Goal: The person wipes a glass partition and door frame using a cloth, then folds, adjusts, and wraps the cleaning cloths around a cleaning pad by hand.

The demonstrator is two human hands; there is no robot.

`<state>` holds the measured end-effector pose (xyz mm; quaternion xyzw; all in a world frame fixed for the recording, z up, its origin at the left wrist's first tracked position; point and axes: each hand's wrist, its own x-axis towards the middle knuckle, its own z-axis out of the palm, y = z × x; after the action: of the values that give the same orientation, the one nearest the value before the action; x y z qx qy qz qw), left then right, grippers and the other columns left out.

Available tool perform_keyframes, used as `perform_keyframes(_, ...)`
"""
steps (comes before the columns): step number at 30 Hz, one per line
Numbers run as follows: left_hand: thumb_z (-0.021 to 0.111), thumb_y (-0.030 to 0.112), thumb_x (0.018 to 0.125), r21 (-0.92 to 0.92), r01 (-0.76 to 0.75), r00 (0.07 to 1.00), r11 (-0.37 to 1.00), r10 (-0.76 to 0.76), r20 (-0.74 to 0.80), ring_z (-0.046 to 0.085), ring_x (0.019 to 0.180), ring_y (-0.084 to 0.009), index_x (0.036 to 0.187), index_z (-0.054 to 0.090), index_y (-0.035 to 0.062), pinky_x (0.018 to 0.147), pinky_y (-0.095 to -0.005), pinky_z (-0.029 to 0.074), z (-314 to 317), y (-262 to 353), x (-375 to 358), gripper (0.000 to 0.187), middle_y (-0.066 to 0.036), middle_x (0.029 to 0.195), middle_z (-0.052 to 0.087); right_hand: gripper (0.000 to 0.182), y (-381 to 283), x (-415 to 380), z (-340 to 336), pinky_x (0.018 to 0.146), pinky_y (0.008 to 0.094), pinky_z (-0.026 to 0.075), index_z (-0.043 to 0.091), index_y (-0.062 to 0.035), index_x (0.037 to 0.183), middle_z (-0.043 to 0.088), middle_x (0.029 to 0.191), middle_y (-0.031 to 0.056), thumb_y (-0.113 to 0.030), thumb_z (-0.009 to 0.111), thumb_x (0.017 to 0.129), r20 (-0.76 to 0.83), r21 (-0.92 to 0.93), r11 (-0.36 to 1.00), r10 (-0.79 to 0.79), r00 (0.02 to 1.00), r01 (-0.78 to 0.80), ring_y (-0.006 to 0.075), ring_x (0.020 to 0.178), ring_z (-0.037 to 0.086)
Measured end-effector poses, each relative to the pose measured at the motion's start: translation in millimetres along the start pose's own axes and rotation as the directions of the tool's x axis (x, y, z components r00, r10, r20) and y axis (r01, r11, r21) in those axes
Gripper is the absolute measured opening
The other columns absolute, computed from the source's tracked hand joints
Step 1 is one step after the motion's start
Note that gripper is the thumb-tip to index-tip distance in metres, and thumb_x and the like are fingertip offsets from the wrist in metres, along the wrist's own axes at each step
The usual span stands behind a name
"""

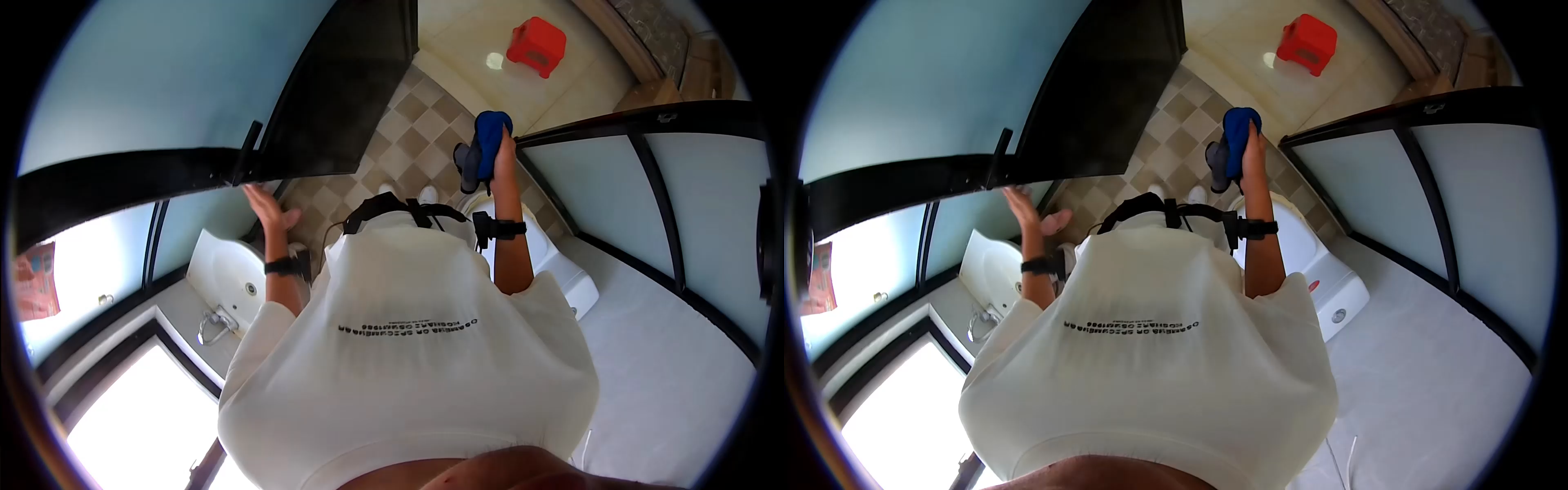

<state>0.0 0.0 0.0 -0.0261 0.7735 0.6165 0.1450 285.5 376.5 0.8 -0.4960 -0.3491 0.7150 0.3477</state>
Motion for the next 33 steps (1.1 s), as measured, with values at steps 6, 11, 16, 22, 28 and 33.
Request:
perform_keyframes(6,0.046,0.039,0.102,0.669,-0.439,0.789,0.6,-0.099,0.606,0.061,0.111,-0.0333,0.142,0.04,0.0034,0.092,-0.0438,0.049,3,-138,82,0.054,-0.022,0.133,0.055,0.055,2,-8,1,0.093,0.0321,0.046,0.055,0.0038,0.129,0.063,0.12,0.0121,-0.041,0.056,0.098,-0.293,-0.271,0.952,-0.222,0.93,0.142,0.0201,0.107,0.06)
perform_keyframes(11,0.058,0.032,0.096,0.67,-0.462,0.143,0.581,-0.697,0.703,0.064,0.107,-0.0278,0.138,0.046,0.0057,0.09,-0.0408,0.052,150,-135,30,0.051,-0.021,0.127,0.06,0.046,-28,-31,-78,0.091,0.0316,0.045,0.055,-0.0039,0.124,0.061,0.115,0.0083,-0.041,0.055,0.097,-0.432,-0.139,0.977,-0.206,0.878,0.161,0.0168,0.104,0.057)
perform_keyframes(16,0.055,0.039,0.098,0.099,-0.917,-0.154,0.385,-0.575,0.804,0.055,0.122,-0.0367,0.142,0.042,0.0033,0.099,-0.0404,0.046,247,-102,19,0.058,-0.023,0.134,0.055,0.048,-49,-46,-105,0.078,0.0328,0.054,0.058,-0.0074,0.117,0.065,0.099,0.0057,-0.048,0.058,0.093,-0.348,0.435,0.876,-0.049,0.936,0.208,0.0181,0.087,0.064)
perform_keyframes(22,0.057,0.042,0.097,0.001,-0.868,-0.338,0.496,-0.593,0.731,0.057,0.119,-0.035,0.139,0.044,0.0036,0.099,-0.0423,0.046,383,7,-74,0.059,-0.024,0.128,0.057,0.06,-109,-11,-175,0.088,0.0312,0.048,0.037,-0.0057,0.134,0.059,0.11,0.0153,-0.031,0.069,0.09,-0.72,-0.088,0.846,-0.419,0.553,0.526,0.0218,0.097,0.06)
perform_keyframes(28,0.061,0.022,0.097,-0.433,-0.616,-0.607,0.658,-0.046,0.793,0.058,0.111,-0.0231,0.132,0.052,0.0041,0.096,-0.0356,0.047,534,135,-194,0.04,-0.012,0.124,0.061,0.06,-184,4,-249,0.094,0.0357,0.046,0.034,-0.004,0.139,0.059,0.118,0.023,-0.015,0.066,0.089,-0.778,-0.403,0.734,-0.589,0.217,0.547,0.0291,0.103,0.061)
perform_keyframes(33,0.065,0.019,0.093,-0.615,-0.238,-0.404,0.751,0.5,0.766,0.041,0.134,-0.0264,0.141,0.037,0.0058,0.107,-0.0443,0.038,611,262,-308,0.057,-0.013,0.144,0.043,0.048,-263,34,-257,0.1,0.0412,0.043,0.045,-0.0017,0.135,0.054,0.125,0.0222,0.0,0.058,0.089,-0.467,-0.734,0.348,-0.882,-0.061,0.584,0.0364,0.114,0.056)
